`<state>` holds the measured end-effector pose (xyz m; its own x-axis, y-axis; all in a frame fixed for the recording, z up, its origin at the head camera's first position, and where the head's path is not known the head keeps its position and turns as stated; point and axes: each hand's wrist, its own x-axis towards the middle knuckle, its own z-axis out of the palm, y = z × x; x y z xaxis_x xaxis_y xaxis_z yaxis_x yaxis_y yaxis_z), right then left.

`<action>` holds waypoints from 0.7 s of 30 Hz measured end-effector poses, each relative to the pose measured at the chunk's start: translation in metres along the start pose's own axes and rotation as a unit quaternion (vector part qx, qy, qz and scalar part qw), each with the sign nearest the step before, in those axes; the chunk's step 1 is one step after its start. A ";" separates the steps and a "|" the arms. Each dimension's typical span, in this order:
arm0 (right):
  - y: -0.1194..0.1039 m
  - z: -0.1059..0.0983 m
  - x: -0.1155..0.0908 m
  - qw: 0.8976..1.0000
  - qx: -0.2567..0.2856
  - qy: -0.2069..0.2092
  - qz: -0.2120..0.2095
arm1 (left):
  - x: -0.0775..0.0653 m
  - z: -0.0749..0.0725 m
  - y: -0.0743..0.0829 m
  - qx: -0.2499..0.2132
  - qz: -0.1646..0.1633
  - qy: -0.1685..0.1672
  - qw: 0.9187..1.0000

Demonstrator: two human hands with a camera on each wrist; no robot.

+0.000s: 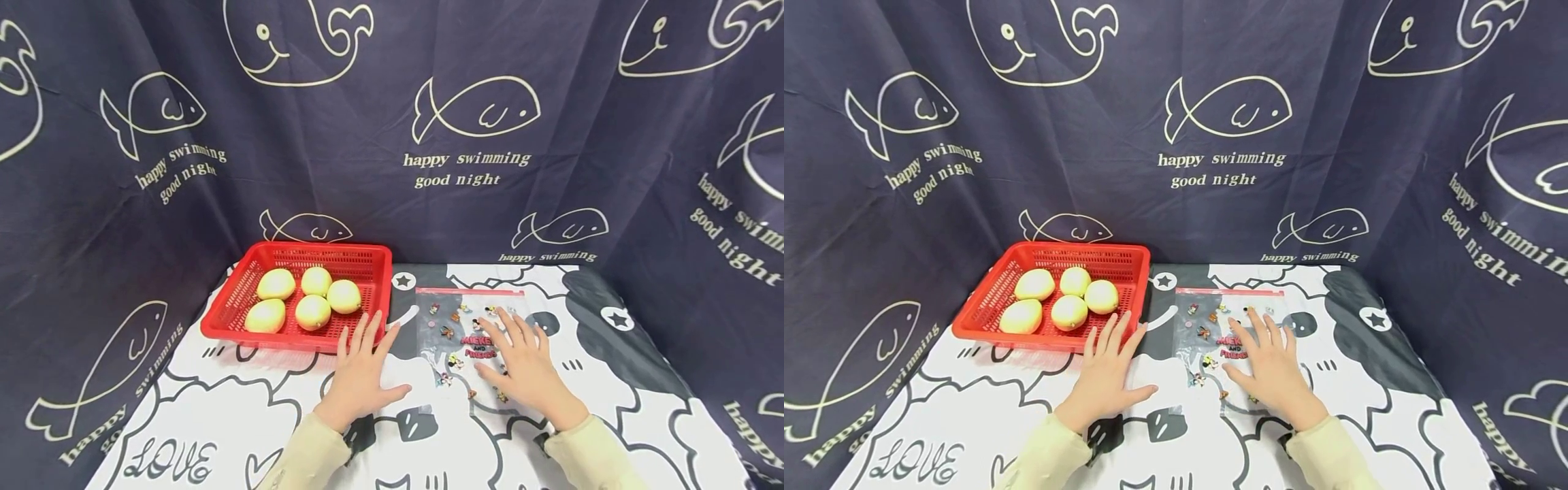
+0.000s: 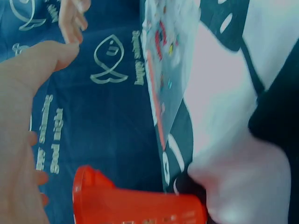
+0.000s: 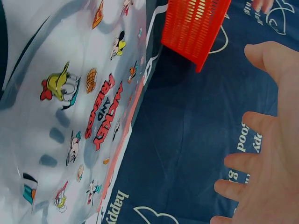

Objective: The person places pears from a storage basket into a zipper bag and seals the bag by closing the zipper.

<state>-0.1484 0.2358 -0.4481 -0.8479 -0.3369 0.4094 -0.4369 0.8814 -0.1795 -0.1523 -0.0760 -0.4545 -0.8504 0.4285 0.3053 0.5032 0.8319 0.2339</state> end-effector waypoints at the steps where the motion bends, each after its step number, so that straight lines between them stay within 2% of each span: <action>1: 0.001 0.000 0.000 1.000 -0.001 0.001 0.001 | 0.001 0.001 0.002 0.002 0.006 0.001 1.000; 11: 0.017 0.002 0.002 1.000 -0.020 0.015 -0.013 | 0.013 0.022 0.022 0.060 0.085 0.028 0.994; 15: 0.024 0.004 0.002 1.000 -0.026 0.005 -0.002 | 0.018 0.033 0.026 0.052 0.090 0.015 0.994; 21: 0.037 0.008 0.003 0.999 -0.036 -0.029 0.025 | 0.026 0.046 0.032 0.050 0.061 -0.012 0.997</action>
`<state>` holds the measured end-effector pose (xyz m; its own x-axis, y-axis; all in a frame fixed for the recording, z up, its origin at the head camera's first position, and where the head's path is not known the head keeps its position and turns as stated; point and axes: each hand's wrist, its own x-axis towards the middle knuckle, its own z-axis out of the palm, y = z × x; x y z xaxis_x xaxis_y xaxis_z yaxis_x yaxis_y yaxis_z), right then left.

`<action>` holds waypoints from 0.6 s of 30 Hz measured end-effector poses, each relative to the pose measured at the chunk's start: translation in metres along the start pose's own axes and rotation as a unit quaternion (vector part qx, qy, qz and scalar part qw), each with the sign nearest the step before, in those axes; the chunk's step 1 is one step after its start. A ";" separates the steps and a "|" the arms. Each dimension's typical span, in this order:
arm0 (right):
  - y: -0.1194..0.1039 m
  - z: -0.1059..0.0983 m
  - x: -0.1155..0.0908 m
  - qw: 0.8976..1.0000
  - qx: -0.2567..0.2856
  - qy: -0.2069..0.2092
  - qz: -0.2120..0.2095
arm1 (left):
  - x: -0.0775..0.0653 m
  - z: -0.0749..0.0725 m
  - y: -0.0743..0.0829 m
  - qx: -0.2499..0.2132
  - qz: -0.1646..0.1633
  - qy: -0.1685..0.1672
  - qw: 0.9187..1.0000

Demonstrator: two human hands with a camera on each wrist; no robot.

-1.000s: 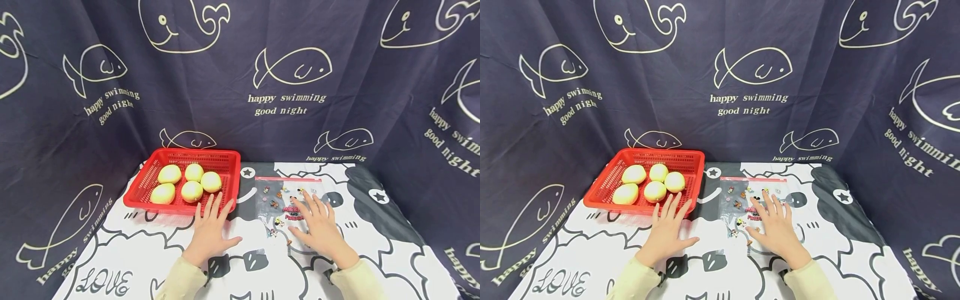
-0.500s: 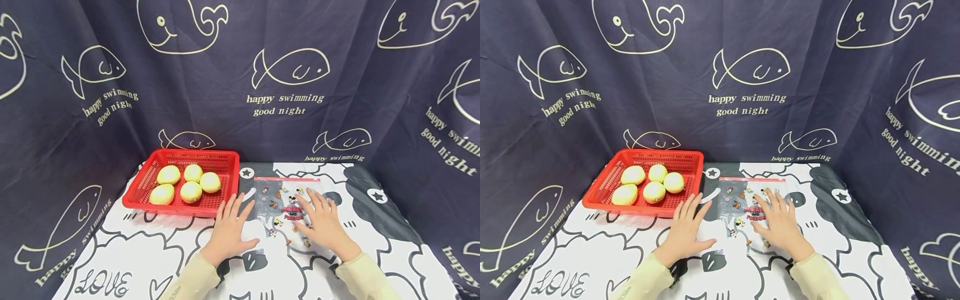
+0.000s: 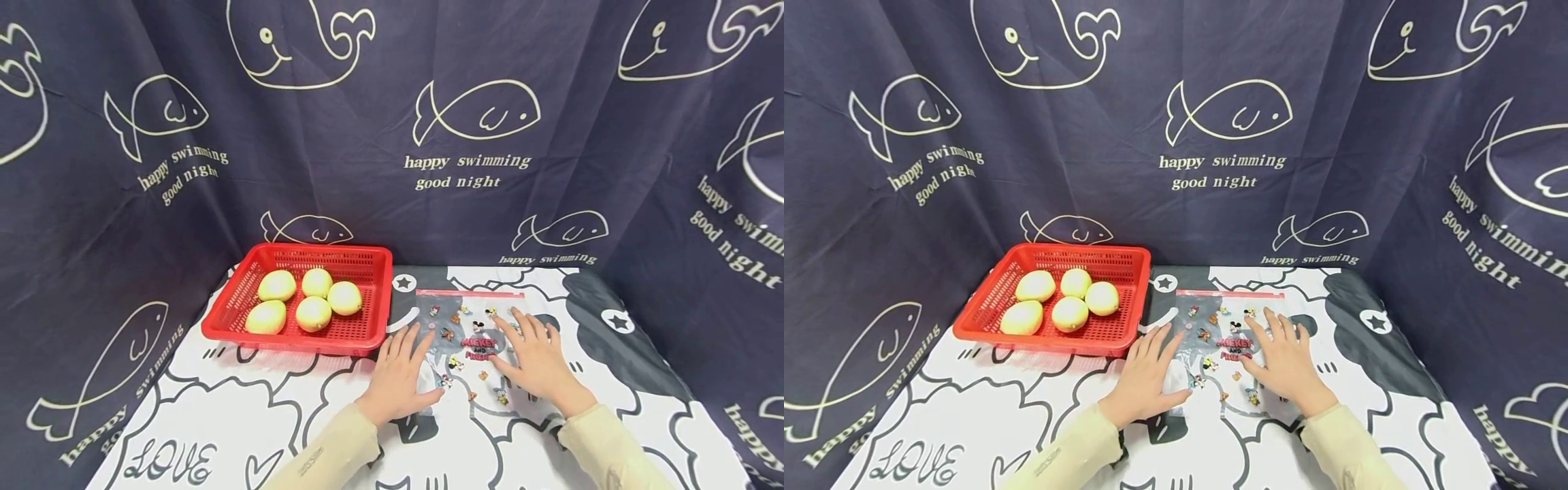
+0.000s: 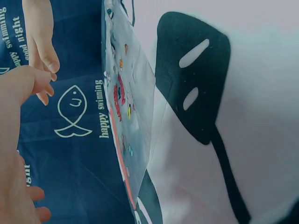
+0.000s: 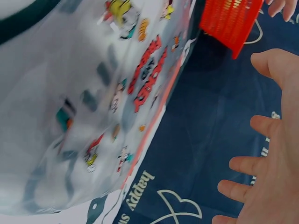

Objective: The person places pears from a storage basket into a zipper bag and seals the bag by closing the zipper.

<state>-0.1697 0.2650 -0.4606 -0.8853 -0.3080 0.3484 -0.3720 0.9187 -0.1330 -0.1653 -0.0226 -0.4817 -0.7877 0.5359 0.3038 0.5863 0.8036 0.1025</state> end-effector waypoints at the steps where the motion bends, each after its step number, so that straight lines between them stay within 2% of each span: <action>1: 0.002 0.001 0.000 1.000 -0.001 -0.005 0.003 | 0.002 0.001 0.001 0.002 -0.006 -0.003 1.000; 5: 0.010 0.005 0.002 1.000 -0.004 -0.019 0.012 | 0.008 0.007 0.006 0.003 -0.024 -0.004 1.000; 12: 0.025 0.014 0.006 0.998 -0.010 -0.053 0.032 | 0.019 0.019 0.009 -0.031 -0.056 -0.011 0.998; 18: 0.038 0.023 0.010 0.996 -0.006 -0.073 0.046 | 0.032 0.027 0.009 -0.024 -0.087 -0.022 0.996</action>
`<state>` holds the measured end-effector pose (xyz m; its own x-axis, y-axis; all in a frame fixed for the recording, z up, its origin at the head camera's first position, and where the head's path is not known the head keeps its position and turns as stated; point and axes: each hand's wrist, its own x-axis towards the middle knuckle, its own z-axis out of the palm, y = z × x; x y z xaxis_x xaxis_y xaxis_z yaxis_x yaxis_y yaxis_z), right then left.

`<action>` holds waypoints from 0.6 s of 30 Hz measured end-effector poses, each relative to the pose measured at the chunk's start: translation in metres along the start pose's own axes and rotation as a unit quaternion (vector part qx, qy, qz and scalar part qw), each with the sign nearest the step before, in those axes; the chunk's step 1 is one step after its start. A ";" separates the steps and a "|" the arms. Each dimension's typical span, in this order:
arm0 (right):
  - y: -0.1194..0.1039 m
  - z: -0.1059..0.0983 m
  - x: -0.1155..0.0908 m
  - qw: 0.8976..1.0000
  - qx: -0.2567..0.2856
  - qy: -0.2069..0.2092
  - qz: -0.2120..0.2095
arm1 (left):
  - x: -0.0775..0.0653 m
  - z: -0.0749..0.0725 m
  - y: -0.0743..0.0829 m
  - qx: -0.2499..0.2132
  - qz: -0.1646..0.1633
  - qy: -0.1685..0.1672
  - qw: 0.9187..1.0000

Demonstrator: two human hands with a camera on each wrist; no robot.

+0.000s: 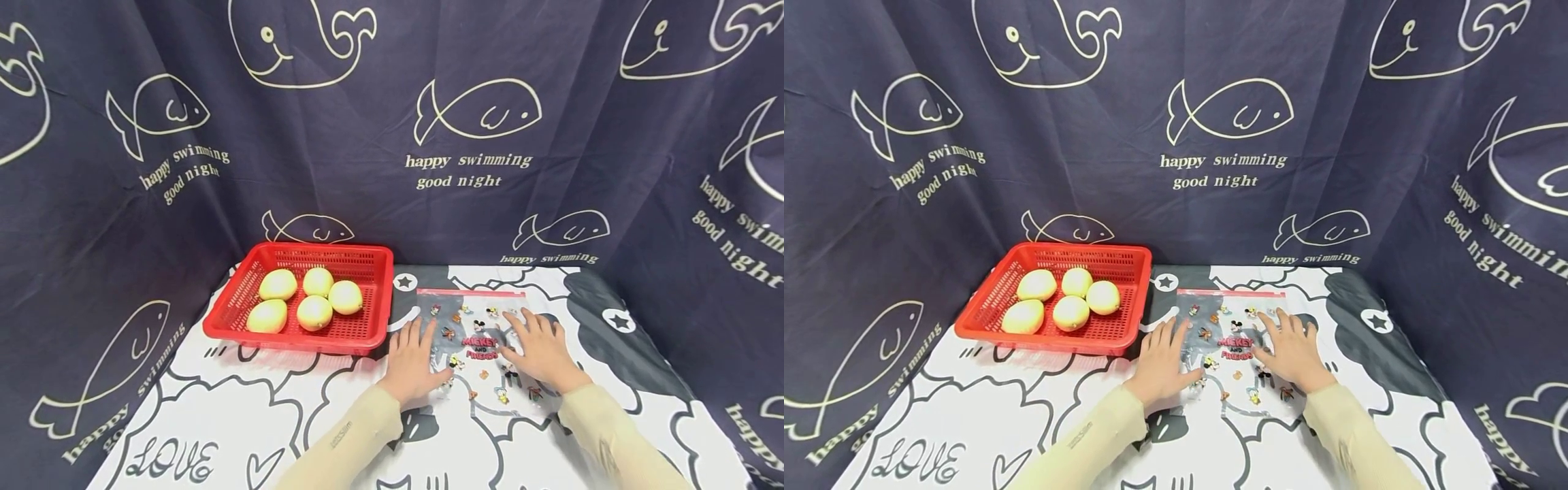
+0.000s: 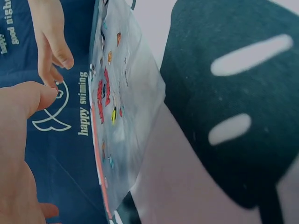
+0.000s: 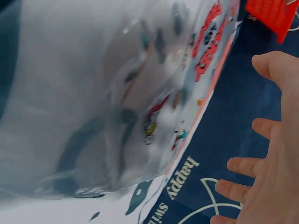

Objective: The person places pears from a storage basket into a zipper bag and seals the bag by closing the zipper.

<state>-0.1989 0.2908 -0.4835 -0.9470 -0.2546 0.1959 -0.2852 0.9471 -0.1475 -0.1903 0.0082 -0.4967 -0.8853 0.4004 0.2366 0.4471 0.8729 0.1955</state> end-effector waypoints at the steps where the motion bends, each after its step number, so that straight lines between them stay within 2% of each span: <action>1: 0.001 0.001 0.001 1.000 0.000 -0.003 0.003 | 0.002 0.001 0.000 -0.003 -0.006 -0.004 1.000; 6: 0.005 0.004 0.008 1.000 0.001 -0.020 0.021 | 0.010 0.009 0.000 -0.006 -0.037 -0.030 0.999; 12: 0.011 0.006 0.018 0.998 -0.010 -0.047 0.047 | 0.019 0.014 0.003 -0.022 -0.071 -0.045 0.996; 18: 0.019 0.010 0.024 0.992 -0.003 -0.089 0.087 | 0.025 0.020 0.004 -0.033 -0.097 -0.081 0.992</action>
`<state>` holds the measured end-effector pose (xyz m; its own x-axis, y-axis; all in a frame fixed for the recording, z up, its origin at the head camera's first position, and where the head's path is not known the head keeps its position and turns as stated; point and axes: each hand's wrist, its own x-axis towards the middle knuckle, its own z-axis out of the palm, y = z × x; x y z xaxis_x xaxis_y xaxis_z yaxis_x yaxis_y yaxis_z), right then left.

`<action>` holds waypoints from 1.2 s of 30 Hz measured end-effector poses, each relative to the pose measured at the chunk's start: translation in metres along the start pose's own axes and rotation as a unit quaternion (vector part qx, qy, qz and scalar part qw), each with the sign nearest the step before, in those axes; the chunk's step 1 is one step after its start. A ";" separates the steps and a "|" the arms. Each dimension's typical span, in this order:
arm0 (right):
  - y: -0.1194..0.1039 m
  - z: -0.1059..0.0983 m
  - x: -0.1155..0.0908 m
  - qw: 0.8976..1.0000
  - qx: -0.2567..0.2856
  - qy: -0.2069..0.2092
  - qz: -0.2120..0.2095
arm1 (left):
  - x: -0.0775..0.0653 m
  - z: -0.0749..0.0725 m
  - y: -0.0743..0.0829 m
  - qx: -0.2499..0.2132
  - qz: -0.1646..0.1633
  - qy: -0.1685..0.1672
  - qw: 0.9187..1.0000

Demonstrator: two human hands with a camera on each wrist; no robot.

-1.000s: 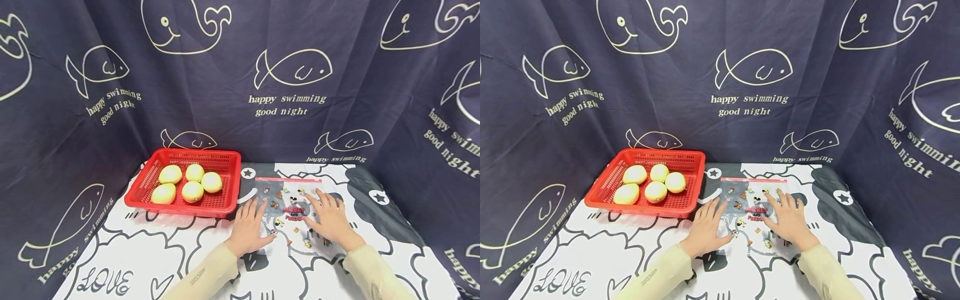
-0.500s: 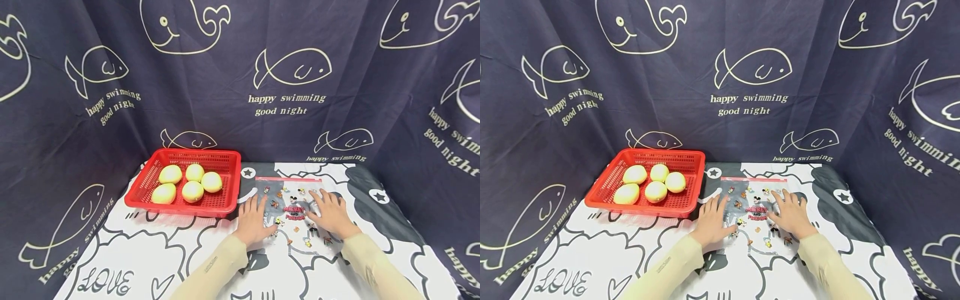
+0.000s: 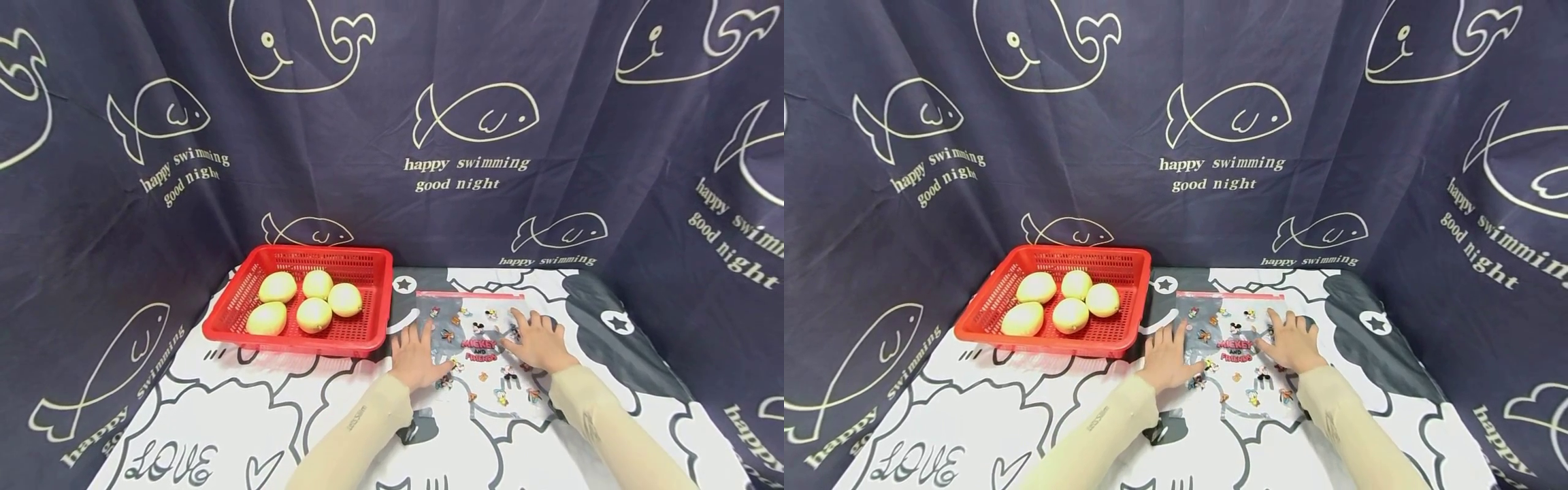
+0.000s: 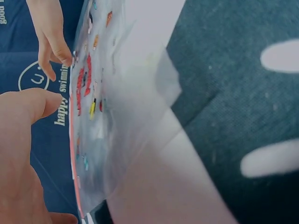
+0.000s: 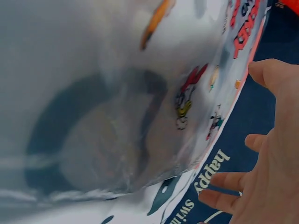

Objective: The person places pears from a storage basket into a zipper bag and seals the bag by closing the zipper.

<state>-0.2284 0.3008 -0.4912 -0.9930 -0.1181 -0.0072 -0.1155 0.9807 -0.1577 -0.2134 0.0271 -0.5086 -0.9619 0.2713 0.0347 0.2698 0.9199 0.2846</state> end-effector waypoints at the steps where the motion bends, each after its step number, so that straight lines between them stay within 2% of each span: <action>1: 0.001 0.001 0.001 1.000 0.002 -0.007 0.007 | 0.001 0.001 0.000 0.000 -0.005 -0.006 1.000; 9: 0.012 0.006 0.007 0.997 0.027 -0.050 0.049 | 0.006 0.012 -0.004 -0.020 -0.024 -0.021 0.999; 16: 0.015 0.010 0.008 0.995 0.048 -0.068 0.054 | 0.005 0.021 -0.004 0.011 -0.017 -0.013 1.000; 19: 0.013 0.009 0.009 0.995 0.058 -0.060 0.048 | 0.004 0.022 -0.004 0.009 -0.010 -0.011 1.000; 28: 0.009 0.010 0.012 0.995 0.078 -0.038 0.048 | 0.001 0.026 -0.004 0.005 0.018 0.033 0.999; 36: 0.008 0.006 0.013 0.994 0.086 0.043 0.042 | 0.004 0.025 -0.004 0.007 0.051 0.095 0.994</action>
<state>-0.2423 0.3060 -0.4989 -0.9983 -0.0154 0.0564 -0.0330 0.9446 -0.3264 -0.2177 0.0314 -0.5339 -0.9201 0.3064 0.2439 0.3659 0.8946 0.2566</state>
